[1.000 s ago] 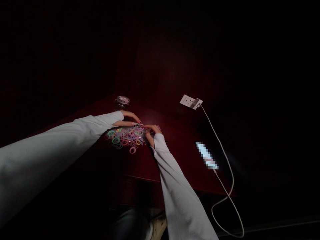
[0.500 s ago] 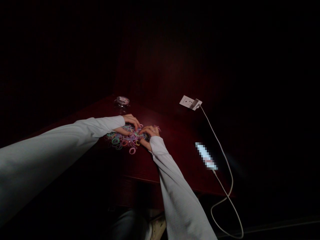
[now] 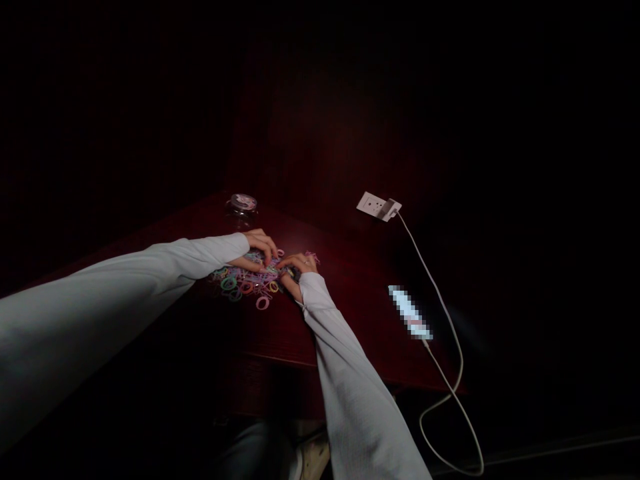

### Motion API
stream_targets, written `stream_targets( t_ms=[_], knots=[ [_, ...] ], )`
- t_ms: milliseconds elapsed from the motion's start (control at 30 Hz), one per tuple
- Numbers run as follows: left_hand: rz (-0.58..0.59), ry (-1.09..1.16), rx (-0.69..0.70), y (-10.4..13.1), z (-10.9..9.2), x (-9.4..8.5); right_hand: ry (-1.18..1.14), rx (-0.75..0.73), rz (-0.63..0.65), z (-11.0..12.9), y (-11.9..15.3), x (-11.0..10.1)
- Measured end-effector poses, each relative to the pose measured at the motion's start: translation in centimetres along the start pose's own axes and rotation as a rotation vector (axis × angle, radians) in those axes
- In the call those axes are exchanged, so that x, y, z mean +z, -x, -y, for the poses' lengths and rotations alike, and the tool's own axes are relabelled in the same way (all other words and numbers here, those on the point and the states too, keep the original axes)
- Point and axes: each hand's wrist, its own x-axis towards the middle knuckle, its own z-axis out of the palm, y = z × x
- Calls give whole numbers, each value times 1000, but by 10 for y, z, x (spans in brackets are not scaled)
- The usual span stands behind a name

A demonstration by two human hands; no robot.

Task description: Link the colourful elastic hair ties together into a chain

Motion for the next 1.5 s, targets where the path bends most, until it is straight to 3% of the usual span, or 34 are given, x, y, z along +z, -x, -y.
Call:
stream_targets(
  t_ms=[233, 567, 867, 1100, 1300, 1500],
  knots=[
    [-8, -20, -10, 1, -2, 6, 31, 66, -113, 6, -2, -6],
    [-86, 50, -43, -1, -7, 10, 69, 39, -75, 6, -1, -2],
    [-59, 48, -44, -3, -9, 4, 84, -29, 33, 14, 3, -5],
    [-73, 65, -41, -5, -12, 1, 68, -43, 29, 13, 2, -4],
    [-58, 103, -23, -5, -11, 1, 67, 11, -49, 2, -3, 6],
    [-55, 94, -33, -4, -13, -4, 29, 74, -162, 0, -4, 2]
  ],
)
